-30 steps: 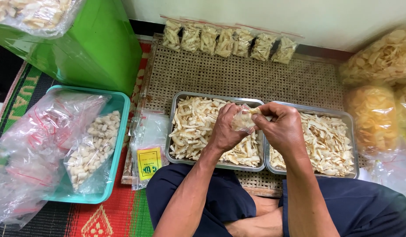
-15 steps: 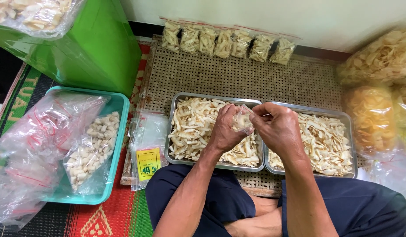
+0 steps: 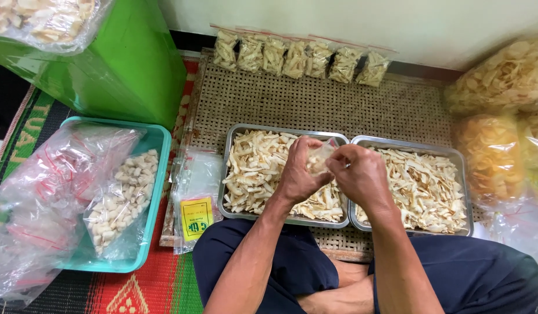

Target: A person is sitting on the floor and manually packing small pieces of dried food into small plastic zip-lock bags from metal trays.

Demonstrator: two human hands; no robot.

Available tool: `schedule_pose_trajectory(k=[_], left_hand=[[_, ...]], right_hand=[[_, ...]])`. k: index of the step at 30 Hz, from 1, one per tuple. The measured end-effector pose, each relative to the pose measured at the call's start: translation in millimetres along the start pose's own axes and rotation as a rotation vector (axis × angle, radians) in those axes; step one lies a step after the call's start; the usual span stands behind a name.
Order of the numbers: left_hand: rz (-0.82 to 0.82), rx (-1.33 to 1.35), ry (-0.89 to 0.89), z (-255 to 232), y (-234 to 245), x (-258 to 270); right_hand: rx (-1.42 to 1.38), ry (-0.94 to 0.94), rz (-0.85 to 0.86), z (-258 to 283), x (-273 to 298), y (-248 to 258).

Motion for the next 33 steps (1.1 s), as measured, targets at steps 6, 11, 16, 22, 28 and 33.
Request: schedule_pose_trajectory(k=[6, 11, 16, 22, 28, 33], left_hand=[[-0.05, 0.519, 0.402, -25.5, 16.5, 1.0], [-0.052, 1.085, 0.571, 20.7, -18.5, 12.3], [-0.102, 1.213, 0.502, 55.0, -32.5, 13.6], [-0.078, 1.186, 0.413, 17.0, -17.2, 10.5], [0.006, 1.089, 0.394, 6.8, -20.1, 10.1], [0.105, 0.338, 0.275, 2.1, -10.0, 0.1]], right_hand=[[-0.332, 0.122, -0.022, 30.5, 4.2, 49.8], [-0.456, 0.152, -0.037, 25.4, 1.6, 60.9], [-0.358, 0.034, 0.147, 49.4, 11.0, 69.7], [-0.279, -0.017, 0.306, 40.4, 8.8, 52.7], [-0.21, 0.122, 0.287, 37.8, 8.1, 49.2], [-0.095, 0.266, 0.177, 51.4, 6.2, 65.6]])
Point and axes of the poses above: each hand's wrist, its own x-axis away from the middle knuckle, its own y-axis out of the back of the hand, z = x × y, the point moved 8 cm from there along -x, towards the middle knuckle
